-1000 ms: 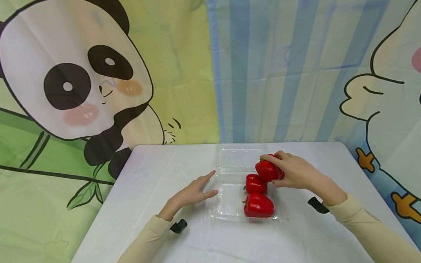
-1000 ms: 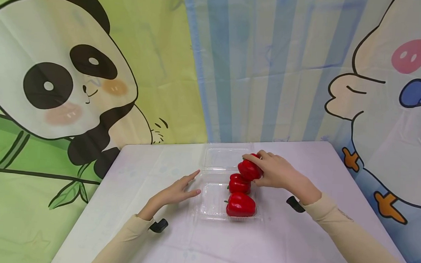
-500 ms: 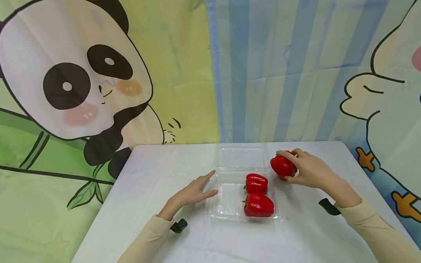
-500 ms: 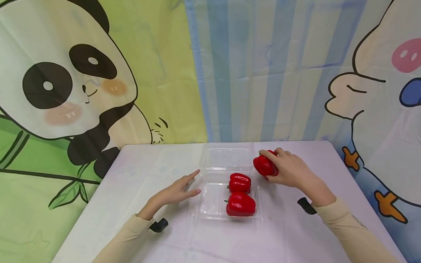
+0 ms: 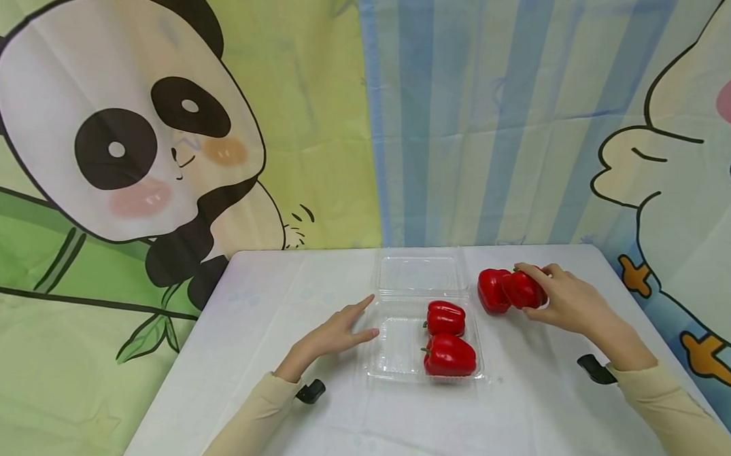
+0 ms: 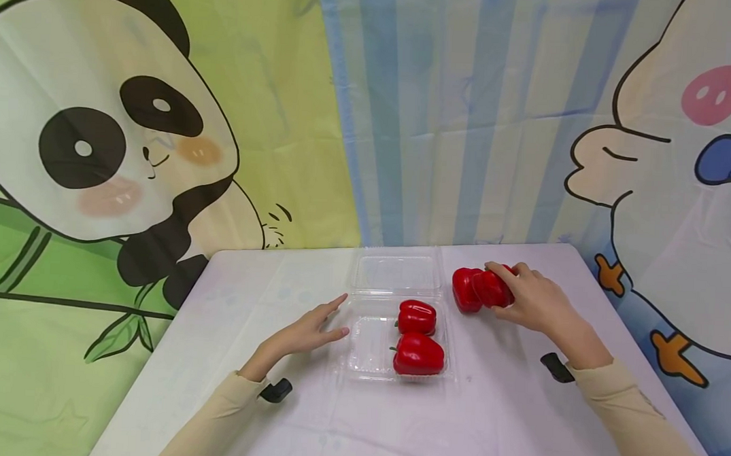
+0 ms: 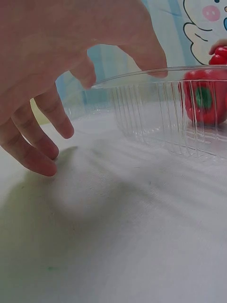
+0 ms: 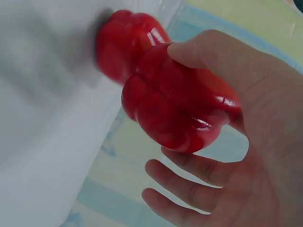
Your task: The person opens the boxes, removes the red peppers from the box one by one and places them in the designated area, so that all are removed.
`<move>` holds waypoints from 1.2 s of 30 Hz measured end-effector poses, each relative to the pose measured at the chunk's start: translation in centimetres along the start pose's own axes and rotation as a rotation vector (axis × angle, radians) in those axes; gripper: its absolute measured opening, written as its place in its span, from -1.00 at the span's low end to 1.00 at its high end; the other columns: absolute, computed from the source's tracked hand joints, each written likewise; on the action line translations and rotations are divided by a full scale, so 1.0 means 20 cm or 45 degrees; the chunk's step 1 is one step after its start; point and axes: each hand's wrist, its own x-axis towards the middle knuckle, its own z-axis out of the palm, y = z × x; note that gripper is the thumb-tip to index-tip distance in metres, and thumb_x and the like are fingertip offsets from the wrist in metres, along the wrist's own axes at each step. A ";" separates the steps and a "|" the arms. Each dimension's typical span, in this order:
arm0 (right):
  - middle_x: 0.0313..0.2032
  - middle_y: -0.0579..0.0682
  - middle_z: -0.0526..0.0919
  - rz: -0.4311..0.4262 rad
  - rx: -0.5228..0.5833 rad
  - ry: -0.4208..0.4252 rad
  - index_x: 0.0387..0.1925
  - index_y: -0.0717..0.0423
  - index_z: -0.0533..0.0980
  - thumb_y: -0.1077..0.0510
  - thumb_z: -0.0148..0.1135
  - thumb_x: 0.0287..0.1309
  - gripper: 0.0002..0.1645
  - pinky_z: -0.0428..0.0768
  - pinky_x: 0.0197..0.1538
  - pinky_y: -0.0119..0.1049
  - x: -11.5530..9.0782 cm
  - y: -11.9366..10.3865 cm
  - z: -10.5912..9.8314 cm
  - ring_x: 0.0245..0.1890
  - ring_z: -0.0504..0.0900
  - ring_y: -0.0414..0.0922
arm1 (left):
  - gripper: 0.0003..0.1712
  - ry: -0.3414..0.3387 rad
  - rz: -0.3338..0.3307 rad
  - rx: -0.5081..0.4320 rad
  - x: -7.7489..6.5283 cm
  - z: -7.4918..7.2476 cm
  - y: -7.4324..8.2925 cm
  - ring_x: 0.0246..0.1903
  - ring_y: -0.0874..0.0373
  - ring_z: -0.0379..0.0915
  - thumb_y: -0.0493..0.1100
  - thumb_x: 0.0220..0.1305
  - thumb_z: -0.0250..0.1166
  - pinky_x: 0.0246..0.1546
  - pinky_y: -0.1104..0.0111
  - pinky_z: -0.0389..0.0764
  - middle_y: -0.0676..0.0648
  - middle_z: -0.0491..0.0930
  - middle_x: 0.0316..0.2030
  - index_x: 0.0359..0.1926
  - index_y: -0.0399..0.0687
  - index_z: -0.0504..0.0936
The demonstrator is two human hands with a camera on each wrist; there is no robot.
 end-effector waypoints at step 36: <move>-0.04 0.56 0.41 0.343 -0.057 -0.269 0.36 0.26 0.20 -0.04 0.45 -0.04 0.01 0.67 -0.23 0.21 0.14 0.11 0.13 -0.13 0.46 0.45 | -0.03 0.025 0.039 -0.010 0.00 0.00 -0.02 0.51 -0.14 0.11 0.33 0.38 0.16 0.46 -0.07 0.24 -0.18 0.17 0.52 0.62 0.15 -0.04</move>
